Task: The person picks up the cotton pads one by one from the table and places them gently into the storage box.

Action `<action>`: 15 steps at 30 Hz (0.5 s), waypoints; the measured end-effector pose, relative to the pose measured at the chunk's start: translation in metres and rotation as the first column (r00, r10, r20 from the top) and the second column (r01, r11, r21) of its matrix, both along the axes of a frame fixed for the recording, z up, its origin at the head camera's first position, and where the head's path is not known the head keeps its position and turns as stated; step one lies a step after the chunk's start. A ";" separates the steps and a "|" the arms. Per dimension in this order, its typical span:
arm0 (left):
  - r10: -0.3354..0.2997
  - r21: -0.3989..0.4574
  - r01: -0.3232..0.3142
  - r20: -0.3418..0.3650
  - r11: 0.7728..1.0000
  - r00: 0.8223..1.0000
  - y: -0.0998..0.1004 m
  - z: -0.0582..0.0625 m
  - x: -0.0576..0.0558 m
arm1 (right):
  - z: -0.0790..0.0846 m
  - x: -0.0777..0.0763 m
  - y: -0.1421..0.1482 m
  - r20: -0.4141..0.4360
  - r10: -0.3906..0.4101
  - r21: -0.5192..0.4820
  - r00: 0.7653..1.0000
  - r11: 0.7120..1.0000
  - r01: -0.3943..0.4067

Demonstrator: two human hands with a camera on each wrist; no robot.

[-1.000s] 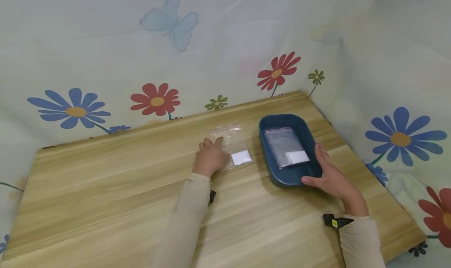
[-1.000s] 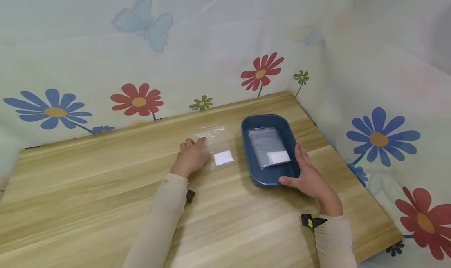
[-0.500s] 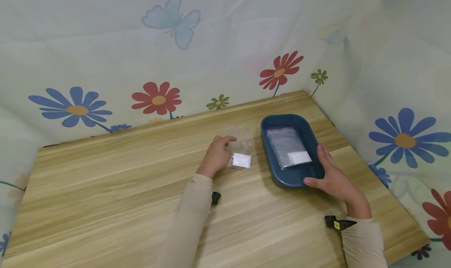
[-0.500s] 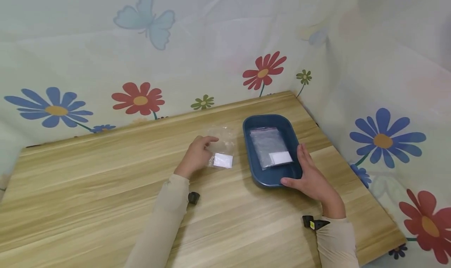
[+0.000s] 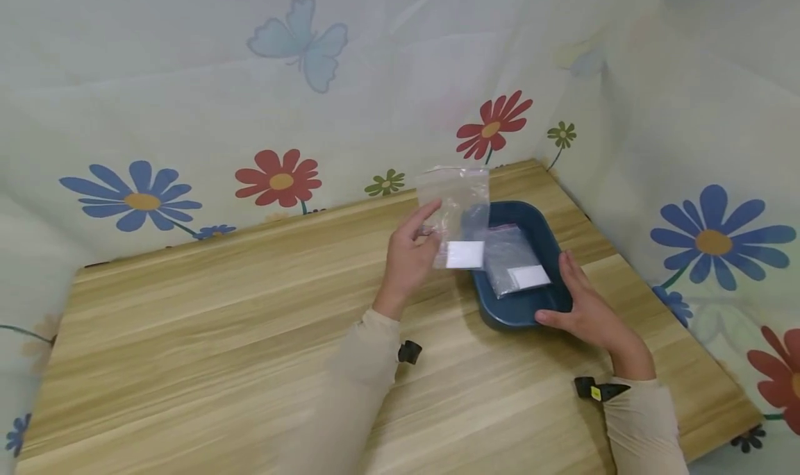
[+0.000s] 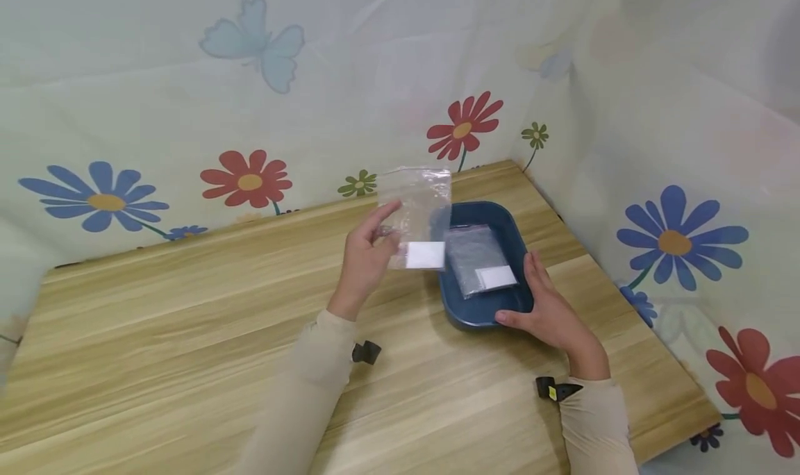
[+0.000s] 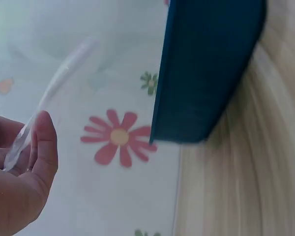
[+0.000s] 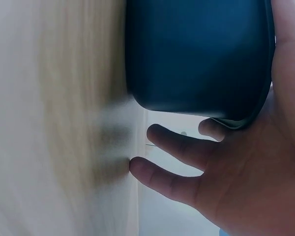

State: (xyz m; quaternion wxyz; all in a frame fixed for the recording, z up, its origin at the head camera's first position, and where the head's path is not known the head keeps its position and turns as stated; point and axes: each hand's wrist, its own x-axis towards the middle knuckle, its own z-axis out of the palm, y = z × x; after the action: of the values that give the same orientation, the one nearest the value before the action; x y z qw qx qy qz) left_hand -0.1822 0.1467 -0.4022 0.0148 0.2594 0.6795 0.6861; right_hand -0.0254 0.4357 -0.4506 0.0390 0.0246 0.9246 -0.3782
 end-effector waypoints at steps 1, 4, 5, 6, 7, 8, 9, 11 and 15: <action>-0.028 0.016 0.028 0.025 0.999 0.999 0.008 0.002 0.003 | 0.000 0.000 0.000 0.001 0.000 0.002 1.000 1.000 0.000; -0.097 -0.069 0.103 0.083 0.992 0.992 0.036 0.004 0.010 | 0.000 0.001 0.000 0.009 -0.007 0.016 1.000 1.000 0.007; -0.124 -0.113 0.134 0.096 0.984 0.988 0.046 0.004 0.012 | 0.000 0.002 0.000 0.012 -0.010 0.019 1.000 1.000 0.010; -0.148 -0.164 0.163 0.101 0.973 0.984 0.055 0.003 0.014 | -0.001 0.003 0.001 0.015 -0.012 0.024 1.000 1.000 0.012; -0.168 -0.219 0.186 0.100 0.958 0.981 0.065 0.001 0.015 | -0.001 0.003 0.000 0.019 -0.014 0.026 1.000 1.000 0.014; -0.189 -0.275 0.209 0.098 0.938 0.977 0.073 -0.001 0.016 | -0.001 0.003 0.000 0.021 -0.016 0.028 1.000 0.999 0.015; -0.210 -0.323 0.230 0.097 0.918 0.973 0.080 -0.003 0.016 | -0.001 0.003 0.000 0.022 -0.016 0.030 1.000 0.999 0.015; -0.247 -0.372 0.274 0.121 0.887 0.961 0.092 -0.009 0.016 | 0.000 0.002 -0.001 0.022 -0.014 0.032 1.000 0.999 0.013; -0.244 -0.501 0.286 0.149 0.817 0.958 0.102 -0.018 0.016 | 0.001 -0.001 -0.004 0.009 0.000 0.034 1.000 0.999 0.000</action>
State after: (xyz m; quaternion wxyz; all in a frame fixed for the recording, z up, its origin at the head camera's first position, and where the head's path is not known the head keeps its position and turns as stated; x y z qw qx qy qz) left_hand -0.1666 0.2492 -0.4201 0.2057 0.3105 0.7948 0.4792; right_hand -0.0265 0.4317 -0.4496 0.0427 0.0270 0.9307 -0.3622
